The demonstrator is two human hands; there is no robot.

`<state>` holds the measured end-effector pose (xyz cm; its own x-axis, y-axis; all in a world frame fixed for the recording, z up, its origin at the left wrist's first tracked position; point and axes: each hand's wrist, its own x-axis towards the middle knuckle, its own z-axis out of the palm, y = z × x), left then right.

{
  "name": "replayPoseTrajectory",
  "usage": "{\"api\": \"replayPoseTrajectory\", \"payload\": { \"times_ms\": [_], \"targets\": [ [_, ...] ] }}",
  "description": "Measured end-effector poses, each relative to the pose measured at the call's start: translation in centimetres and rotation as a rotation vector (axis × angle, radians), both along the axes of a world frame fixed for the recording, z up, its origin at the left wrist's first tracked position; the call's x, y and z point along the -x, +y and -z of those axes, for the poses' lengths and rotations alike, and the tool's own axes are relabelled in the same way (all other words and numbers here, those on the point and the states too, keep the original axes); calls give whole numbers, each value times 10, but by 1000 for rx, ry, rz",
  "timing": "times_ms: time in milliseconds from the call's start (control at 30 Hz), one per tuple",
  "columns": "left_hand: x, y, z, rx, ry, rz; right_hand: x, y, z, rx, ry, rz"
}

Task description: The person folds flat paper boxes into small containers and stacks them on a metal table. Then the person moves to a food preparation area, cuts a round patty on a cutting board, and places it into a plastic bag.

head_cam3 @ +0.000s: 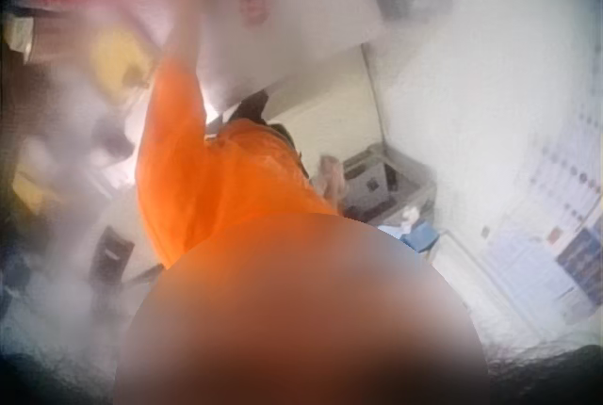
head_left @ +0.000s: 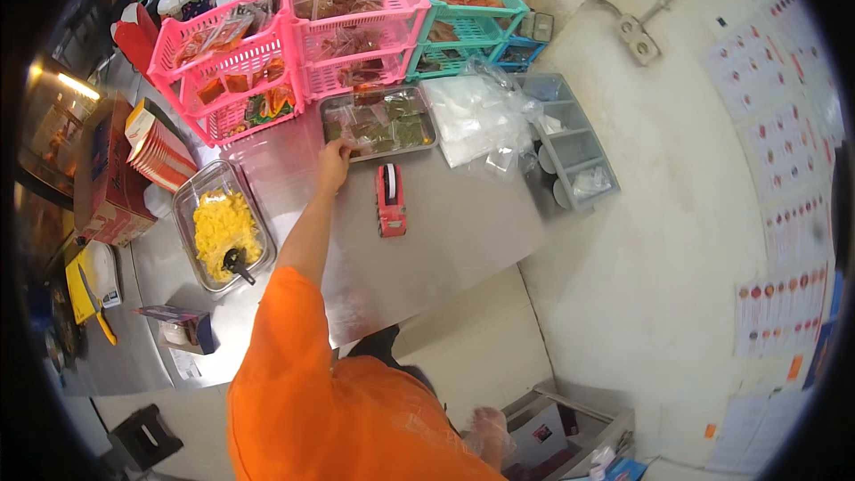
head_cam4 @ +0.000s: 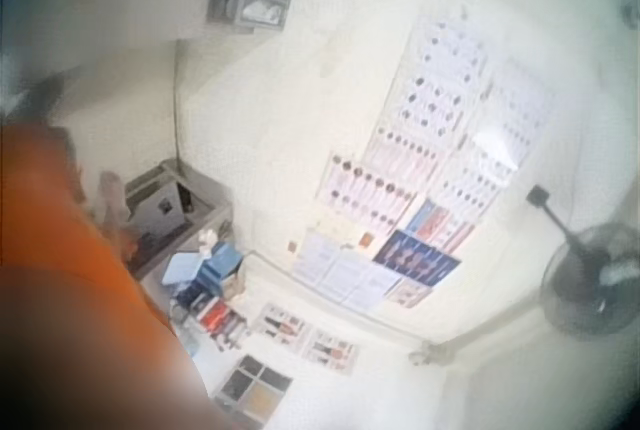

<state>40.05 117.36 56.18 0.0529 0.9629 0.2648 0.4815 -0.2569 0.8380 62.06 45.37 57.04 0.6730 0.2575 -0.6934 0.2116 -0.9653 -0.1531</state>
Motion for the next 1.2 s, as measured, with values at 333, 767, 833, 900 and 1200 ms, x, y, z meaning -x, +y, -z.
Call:
{"api": "replayPoseTrajectory", "payload": {
  "times_ms": [333,767,833,900,1200],
  "targets": [
    [-67,-148,-144,336,290,757,-111,334,-117,-837,1062,-143],
    [-163,-234,-52,877,501,-95,-263,712,-139,-864,495,-710],
    [-195,-225,-73,948,469,-142,-224,813,-144,-1255,372,-768],
    [-207,-224,-74,942,458,-170,-192,903,-136,-1414,59,-916],
    [-199,-253,-106,920,316,-396,-179,1022,-118,-1329,-398,-1456]
  ]
}}
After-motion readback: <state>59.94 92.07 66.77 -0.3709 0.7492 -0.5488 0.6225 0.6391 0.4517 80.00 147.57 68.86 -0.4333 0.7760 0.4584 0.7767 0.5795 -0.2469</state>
